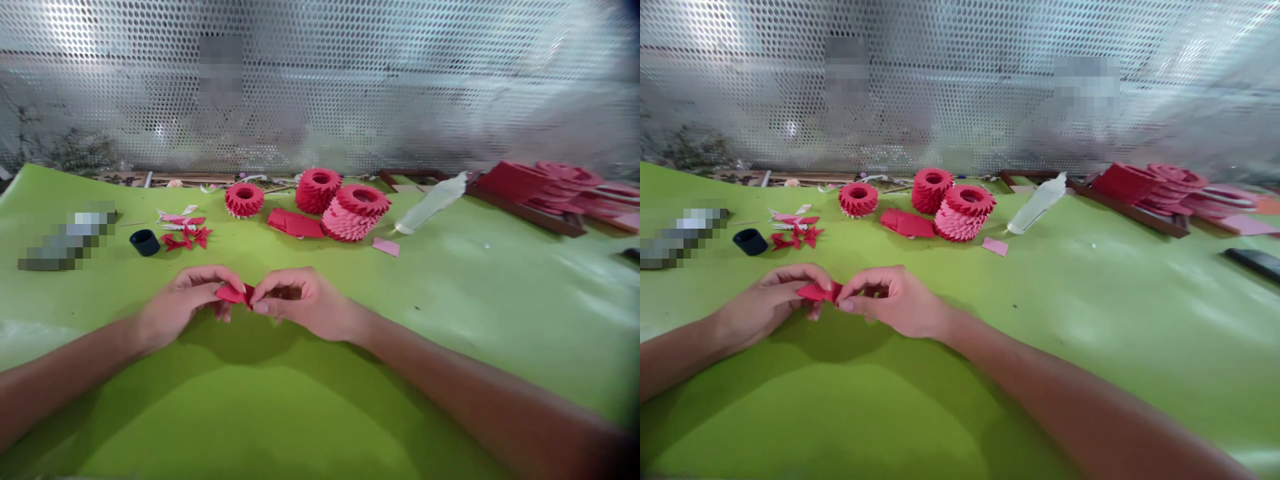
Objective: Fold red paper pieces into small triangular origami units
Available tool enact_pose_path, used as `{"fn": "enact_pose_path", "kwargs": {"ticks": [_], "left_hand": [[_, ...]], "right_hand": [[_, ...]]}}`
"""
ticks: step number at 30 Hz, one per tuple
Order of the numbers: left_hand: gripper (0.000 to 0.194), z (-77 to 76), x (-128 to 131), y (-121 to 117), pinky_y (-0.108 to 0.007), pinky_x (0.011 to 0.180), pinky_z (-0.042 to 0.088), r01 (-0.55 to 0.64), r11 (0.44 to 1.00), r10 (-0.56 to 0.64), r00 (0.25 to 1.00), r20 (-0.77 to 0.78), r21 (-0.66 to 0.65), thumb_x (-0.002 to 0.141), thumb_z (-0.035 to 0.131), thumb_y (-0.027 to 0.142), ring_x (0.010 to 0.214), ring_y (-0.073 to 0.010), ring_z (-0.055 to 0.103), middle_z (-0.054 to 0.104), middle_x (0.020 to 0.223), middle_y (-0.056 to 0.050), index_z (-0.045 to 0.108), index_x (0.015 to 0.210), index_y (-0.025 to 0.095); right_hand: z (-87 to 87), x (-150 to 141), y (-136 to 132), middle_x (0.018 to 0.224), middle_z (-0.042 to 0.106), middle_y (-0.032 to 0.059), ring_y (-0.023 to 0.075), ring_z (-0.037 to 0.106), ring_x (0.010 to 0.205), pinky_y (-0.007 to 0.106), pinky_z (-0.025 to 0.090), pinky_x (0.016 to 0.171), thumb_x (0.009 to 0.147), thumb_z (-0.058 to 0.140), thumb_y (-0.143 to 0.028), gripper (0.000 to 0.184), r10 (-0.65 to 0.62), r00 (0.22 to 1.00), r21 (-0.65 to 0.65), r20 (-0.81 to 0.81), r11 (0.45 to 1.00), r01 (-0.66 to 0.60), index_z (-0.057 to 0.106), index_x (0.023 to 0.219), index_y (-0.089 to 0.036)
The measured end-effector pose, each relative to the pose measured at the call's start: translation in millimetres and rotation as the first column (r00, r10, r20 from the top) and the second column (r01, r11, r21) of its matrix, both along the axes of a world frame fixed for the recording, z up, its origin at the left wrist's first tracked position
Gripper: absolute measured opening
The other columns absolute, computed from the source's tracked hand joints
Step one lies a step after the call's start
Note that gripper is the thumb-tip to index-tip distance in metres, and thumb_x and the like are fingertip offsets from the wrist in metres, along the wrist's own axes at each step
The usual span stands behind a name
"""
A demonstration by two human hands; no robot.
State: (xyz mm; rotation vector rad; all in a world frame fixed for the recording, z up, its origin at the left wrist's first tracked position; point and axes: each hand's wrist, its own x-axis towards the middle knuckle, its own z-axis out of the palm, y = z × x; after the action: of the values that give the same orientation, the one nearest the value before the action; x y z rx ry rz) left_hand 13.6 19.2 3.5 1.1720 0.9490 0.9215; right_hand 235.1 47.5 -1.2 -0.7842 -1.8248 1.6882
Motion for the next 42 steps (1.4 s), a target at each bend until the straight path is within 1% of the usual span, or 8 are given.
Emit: {"fn": "enact_pose_path", "kwargs": {"ticks": [11, 17, 19, 23, 29, 37, 40, 42], "left_hand": [[0.012, -12.1, -7, -1, -0.022, 0.061, 0.050, 0.065, 0.994, -0.064, 0.998, -0.021, 0.089, 0.088, 0.065, 0.022, 0.063, -0.0120, 0.063, 0.071, 0.077, -0.001, 0.077, 0.085, 0.022], [0.027, -16.2, -8, 0, -0.024, 0.061, 0.052, 0.003, 0.995, 0.004, 0.997, -0.072, 0.099, 0.092, 0.066, 0.031, 0.065, -0.0119, 0.062, 0.068, 0.090, 0.001, 0.064, 0.119, 0.028], [0.026, -16.5, -6, -1, -0.025, 0.060, 0.052, 0.041, 0.995, -0.027, 0.988, -0.151, 0.091, 0.092, 0.065, 0.041, 0.065, -0.0131, 0.062, 0.065, 0.085, 0.001, 0.063, 0.111, 0.024], [0.041, -12.4, 1, -7, -0.027, 0.060, 0.048, 0.161, 0.979, -0.111, 0.935, -0.338, 0.126, 0.095, 0.052, 0.059, 0.065, -0.0148, 0.058, 0.061, 0.078, 0.000, 0.061, 0.093, 0.019], [0.048, -8.5, 7, -12, -0.029, 0.064, 0.043, 0.246, 0.950, -0.116, 0.849, -0.516, 0.192, 0.102, 0.035, 0.058, 0.068, -0.0160, 0.055, 0.057, 0.074, 0.001, 0.056, 0.084, 0.020], [0.049, -9.5, 7, -8, -0.027, 0.054, 0.039, 0.237, 0.949, -0.090, 0.834, -0.544, 0.207, 0.099, 0.039, 0.058, 0.058, -0.0146, 0.051, 0.053, 0.063, 0.002, 0.055, 0.074, 0.019], [0.045, -6.8, 6, -7, -0.024, 0.049, 0.036, 0.191, 0.959, -0.056, 0.849, -0.525, 0.207, 0.097, 0.043, 0.056, 0.052, -0.0128, 0.048, 0.052, 0.059, 0.003, 0.055, 0.073, 0.019], [0.043, -5.2, 6, -6, -0.023, 0.047, 0.035, 0.178, 0.962, -0.042, 0.849, -0.526, 0.209, 0.095, 0.047, 0.054, 0.050, -0.0115, 0.046, 0.050, 0.057, 0.004, 0.054, 0.071, 0.019]], "right_hand": [[-6.2, -4, 0, 0.072, 0.064, -0.0043, 0.0077, 0.054, 0.055, 0.018, 0.043, 0.046, 0.081, 0.078, -0.030, 0.038, -0.096, 0.994, 0.019, -0.042, 0.995, 0.097, 0.064, 0.115, -0.019], [-3.6, -3, 2, 0.071, 0.063, -0.0061, 0.0065, 0.054, 0.054, 0.017, 0.045, 0.048, 0.081, 0.078, -0.024, 0.037, -0.146, 0.982, -0.011, -0.123, 0.989, 0.146, 0.062, 0.114, -0.019], [-3.8, -2, 2, 0.074, 0.066, -0.0054, 0.0061, 0.054, 0.054, 0.018, 0.047, 0.049, 0.080, 0.079, -0.026, 0.039, -0.139, 0.979, -0.044, -0.146, 0.990, 0.134, 0.062, 0.114, -0.019], [-4.8, -3, 1, 0.080, 0.070, -0.0025, 0.0072, 0.059, 0.056, 0.019, 0.050, 0.050, 0.077, 0.083, -0.034, 0.045, -0.082, 0.990, -0.106, -0.115, 0.992, 0.070, 0.061, 0.114, -0.020], [-2.4, -10, -6, 0.079, 0.066, -0.0028, 0.0117, 0.062, 0.067, 0.021, 0.052, 0.054, 0.072, 0.086, -0.034, 0.040, -0.091, 0.994, -0.120, -0.058, 0.989, 0.084, 0.060, 0.098, -0.020], [5.0, -8, -10, 0.074, 0.059, -0.0040, 0.0094, 0.052, 0.064, 0.022, 0.040, 0.056, 0.081, 0.079, -0.033, 0.024, -0.100, 0.993, 0.098, 0.068, 0.991, 0.093, 0.061, 0.084, -0.017], [8.2, -2, -8, 0.078, 0.060, -0.0039, 0.0093, 0.052, 0.065, 0.021, 0.039, 0.056, 0.078, 0.081, -0.035, 0.029, -0.039, 0.994, 0.089, 0.101, 0.996, 0.030, 0.063, 0.093, -0.018], [7.8, 1, -5, 0.085, 0.064, -0.0010, 0.0114, 0.058, 0.071, 0.023, 0.044, 0.060, 0.087, 0.072, -0.042, 0.029, -0.023, 0.998, 0.035, 0.062, 0.999, 0.021, 0.064, 0.100, -0.019]]}}
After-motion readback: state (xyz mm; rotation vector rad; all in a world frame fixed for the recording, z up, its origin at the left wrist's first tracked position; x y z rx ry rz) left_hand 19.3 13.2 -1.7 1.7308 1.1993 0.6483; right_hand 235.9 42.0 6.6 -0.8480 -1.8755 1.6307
